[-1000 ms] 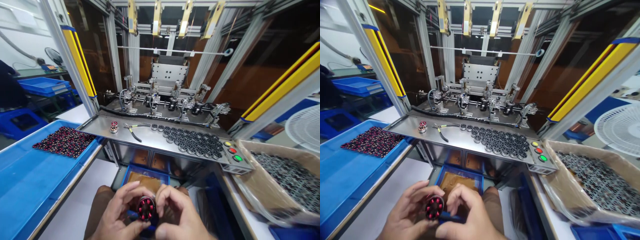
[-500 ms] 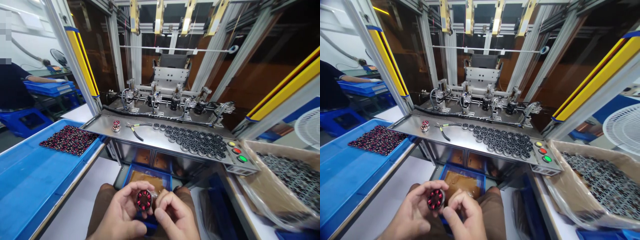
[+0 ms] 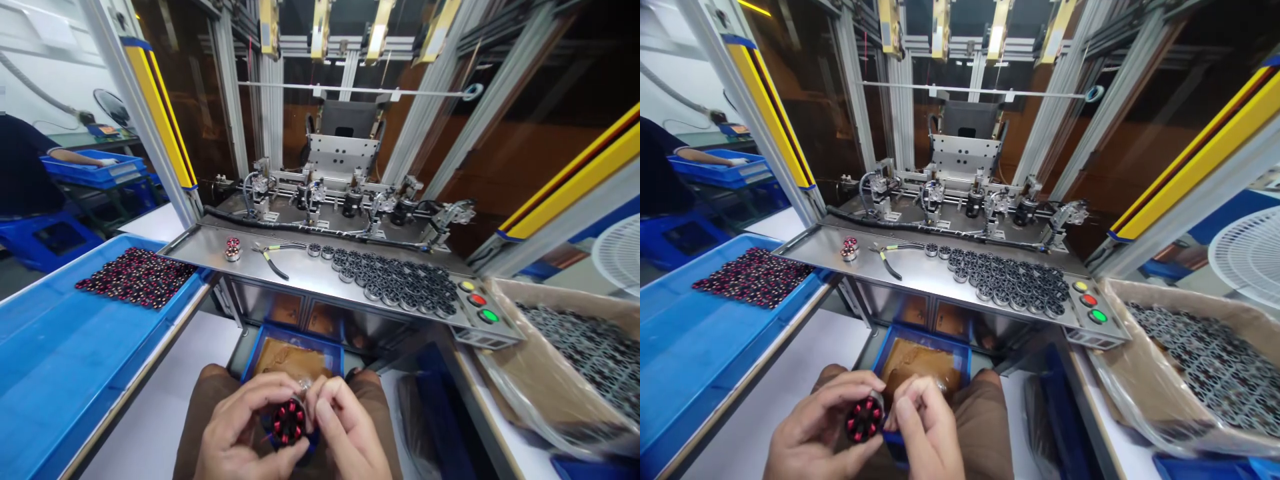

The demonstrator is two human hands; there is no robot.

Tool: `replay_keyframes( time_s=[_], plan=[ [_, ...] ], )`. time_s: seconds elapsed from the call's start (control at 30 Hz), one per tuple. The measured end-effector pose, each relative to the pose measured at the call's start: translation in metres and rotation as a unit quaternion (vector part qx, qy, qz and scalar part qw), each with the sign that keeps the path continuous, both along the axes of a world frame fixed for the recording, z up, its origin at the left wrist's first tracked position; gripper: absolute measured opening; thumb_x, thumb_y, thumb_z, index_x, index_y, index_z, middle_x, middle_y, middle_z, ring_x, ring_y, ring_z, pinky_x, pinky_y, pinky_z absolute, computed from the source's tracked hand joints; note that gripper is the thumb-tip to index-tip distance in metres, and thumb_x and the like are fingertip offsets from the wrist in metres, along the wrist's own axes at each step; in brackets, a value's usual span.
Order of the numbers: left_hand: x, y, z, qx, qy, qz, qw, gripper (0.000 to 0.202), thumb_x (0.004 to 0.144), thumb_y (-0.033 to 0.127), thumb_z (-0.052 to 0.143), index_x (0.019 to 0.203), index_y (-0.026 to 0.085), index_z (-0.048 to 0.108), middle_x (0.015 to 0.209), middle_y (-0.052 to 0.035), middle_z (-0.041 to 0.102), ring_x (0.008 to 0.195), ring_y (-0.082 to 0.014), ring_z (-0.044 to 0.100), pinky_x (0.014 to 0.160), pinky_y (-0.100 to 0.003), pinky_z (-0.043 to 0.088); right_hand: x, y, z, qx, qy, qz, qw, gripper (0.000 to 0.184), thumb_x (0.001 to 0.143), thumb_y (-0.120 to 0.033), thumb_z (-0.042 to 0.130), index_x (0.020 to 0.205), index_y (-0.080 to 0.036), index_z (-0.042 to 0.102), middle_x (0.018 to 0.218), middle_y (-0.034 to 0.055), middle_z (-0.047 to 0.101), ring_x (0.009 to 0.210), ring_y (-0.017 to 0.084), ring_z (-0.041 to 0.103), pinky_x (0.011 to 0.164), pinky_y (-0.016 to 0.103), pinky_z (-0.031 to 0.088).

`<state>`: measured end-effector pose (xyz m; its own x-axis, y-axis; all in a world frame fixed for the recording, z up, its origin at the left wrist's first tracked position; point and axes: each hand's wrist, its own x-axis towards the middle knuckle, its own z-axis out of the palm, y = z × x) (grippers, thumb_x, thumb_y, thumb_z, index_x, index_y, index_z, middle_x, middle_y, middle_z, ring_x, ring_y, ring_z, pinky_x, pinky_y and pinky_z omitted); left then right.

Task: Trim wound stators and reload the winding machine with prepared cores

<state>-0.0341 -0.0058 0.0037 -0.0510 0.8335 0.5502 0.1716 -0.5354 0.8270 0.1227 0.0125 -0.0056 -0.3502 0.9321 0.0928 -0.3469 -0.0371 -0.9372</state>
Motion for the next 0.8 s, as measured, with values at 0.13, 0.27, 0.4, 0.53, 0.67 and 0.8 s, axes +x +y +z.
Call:
replay_keyframes(
  time_s=[0.13, 0.27, 0.4, 0.53, 0.67, 0.8],
  plan=[
    [-0.002, 0.000, 0.002, -0.008, 0.018, 0.025, 0.999, 0.045, 0.063, 0.008, 0.082, 0.103, 0.025, 0.069, 0.094, -0.0057, 0.077, 0.089, -0.0219, 0.073, 0.078, -0.025, 0.061, -0.001, 0.000, -0.002, 0.045, -0.035, -0.060, 0.997, 0.020, 0.091, -0.042, 0.057, 0.087, -0.023, 0.051, 0.083, -0.0002, 0.047, 0.074, 0.015, 0.048, 0.069, 0.028, 0.041],
    [-0.003, 0.000, 0.002, -0.003, 0.034, 0.020, 0.999, 0.045, 0.064, 0.009, 0.082, 0.103, 0.026, 0.070, 0.093, -0.0059, 0.077, 0.086, -0.0220, 0.074, 0.074, -0.025, 0.061, 0.001, 0.005, 0.010, 0.161, -0.092, -0.072, 0.980, 0.021, 0.086, -0.044, 0.063, 0.088, -0.023, 0.057, 0.086, 0.0020, 0.050, 0.077, 0.017, 0.050, 0.069, 0.029, 0.042],
    [-0.002, 0.001, -0.002, -0.008, 0.023, 0.010, 1.000, 0.048, 0.062, 0.007, 0.082, 0.104, 0.027, 0.070, 0.095, -0.0051, 0.078, 0.091, -0.0216, 0.073, 0.079, -0.025, 0.060, -0.002, 0.007, 0.012, 0.082, -0.115, -0.083, 0.986, 0.022, 0.095, -0.033, 0.052, 0.076, -0.021, 0.054, 0.078, 0.0004, 0.049, 0.074, 0.015, 0.049, 0.069, 0.027, 0.041],
    [-0.003, 0.003, -0.004, -0.053, -0.035, 0.000, 0.998, 0.049, 0.061, 0.006, 0.082, 0.103, 0.028, 0.071, 0.097, -0.0032, 0.077, 0.092, -0.0199, 0.073, 0.081, -0.022, 0.059, -0.005, 0.008, 0.005, 0.030, -0.071, -0.071, 0.994, 0.024, 0.092, -0.040, 0.057, 0.077, -0.020, 0.055, 0.079, 0.0004, 0.050, 0.074, 0.015, 0.049, 0.070, 0.027, 0.041],
    [-0.007, 0.005, -0.001, -0.117, -0.111, -0.029, 0.986, 0.047, 0.062, 0.004, 0.081, 0.100, 0.029, 0.072, 0.097, -0.0016, 0.076, 0.091, -0.0190, 0.073, 0.081, -0.022, 0.059, -0.001, 0.010, 0.003, 0.063, -0.023, -0.028, 0.997, 0.028, 0.081, -0.047, 0.069, 0.081, -0.021, 0.060, 0.076, 0.0002, 0.051, 0.071, 0.015, 0.051, 0.066, 0.027, 0.043],
    [-0.009, 0.006, 0.003, -0.143, -0.143, -0.056, 0.978, 0.046, 0.061, 0.004, 0.082, 0.099, 0.028, 0.073, 0.097, -0.0031, 0.076, 0.091, -0.0206, 0.073, 0.080, -0.024, 0.059, 0.005, 0.007, 0.006, 0.132, -0.088, -0.039, 0.987, 0.018, 0.087, -0.032, 0.064, 0.074, -0.020, 0.063, 0.071, 0.0020, 0.057, 0.069, 0.016, 0.055, 0.066, 0.029, 0.044]
  ],
)
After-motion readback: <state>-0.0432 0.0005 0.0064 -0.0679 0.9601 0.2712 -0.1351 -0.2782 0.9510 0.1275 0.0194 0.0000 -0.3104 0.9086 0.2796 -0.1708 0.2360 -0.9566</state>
